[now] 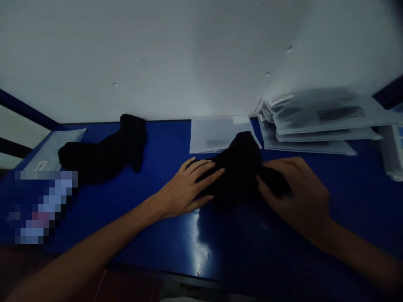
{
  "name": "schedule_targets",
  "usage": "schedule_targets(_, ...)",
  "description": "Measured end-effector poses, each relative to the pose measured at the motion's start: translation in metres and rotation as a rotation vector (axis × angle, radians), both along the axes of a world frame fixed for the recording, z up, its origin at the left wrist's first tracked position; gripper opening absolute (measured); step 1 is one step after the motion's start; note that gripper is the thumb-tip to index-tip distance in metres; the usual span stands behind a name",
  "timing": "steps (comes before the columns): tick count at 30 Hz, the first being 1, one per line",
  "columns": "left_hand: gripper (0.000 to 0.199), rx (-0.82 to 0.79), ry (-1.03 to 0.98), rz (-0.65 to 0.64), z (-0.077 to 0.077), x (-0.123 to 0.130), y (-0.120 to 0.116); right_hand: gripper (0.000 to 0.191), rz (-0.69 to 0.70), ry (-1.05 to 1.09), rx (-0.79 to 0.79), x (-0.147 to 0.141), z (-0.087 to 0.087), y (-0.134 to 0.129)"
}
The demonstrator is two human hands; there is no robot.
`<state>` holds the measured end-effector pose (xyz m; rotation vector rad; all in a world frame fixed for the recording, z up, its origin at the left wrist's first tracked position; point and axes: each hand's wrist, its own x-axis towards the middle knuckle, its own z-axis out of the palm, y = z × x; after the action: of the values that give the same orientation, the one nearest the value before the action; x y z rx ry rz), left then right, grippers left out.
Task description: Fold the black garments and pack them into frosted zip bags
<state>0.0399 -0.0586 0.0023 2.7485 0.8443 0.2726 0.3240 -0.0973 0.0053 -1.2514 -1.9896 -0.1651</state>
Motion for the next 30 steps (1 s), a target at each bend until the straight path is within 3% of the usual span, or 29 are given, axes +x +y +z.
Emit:
schedule_targets(3, 0.091, -0.029, -0.086, 0.05, 0.0, 0.001, 0.0, 0.046, 0.133, -0.045, 0.075, -0.002, 0.001, -0.006)
schedule_targets(6, 0.11, -0.009, -0.182, 0.112, -0.001, 0.001, 0.001, 0.063, 0.307, -0.03, 0.029, -0.001, -0.001, -0.01)
schedule_targets(9, 0.113, 0.122, -0.221, 0.094, -0.001, 0.0, 0.001, 0.054, 0.483, -0.082, -0.024, -0.001, -0.005, -0.011)
schedule_targets(13, 0.089, 0.22, -0.104, 0.036, 0.002, -0.001, 0.001, 0.036, 0.604, -0.193, 0.029, -0.004, -0.01, -0.011)
schedule_targets(17, 0.074, 0.139, 0.025, 0.004, 0.004, -0.002, 0.0, 0.031, 0.59, -0.238, -0.001, -0.008, -0.008, -0.012)
schedule_targets(26, 0.07, 0.196, -0.13, -0.039, 0.01, -0.002, -0.002, 0.039, 0.402, -0.302, 0.107, 0.0, -0.006, -0.007)
schedule_targets(30, 0.063, 0.193, -0.083, -0.097, 0.008, -0.002, -0.002, 0.037, 0.333, -0.397, 0.123, -0.002, -0.001, -0.01)
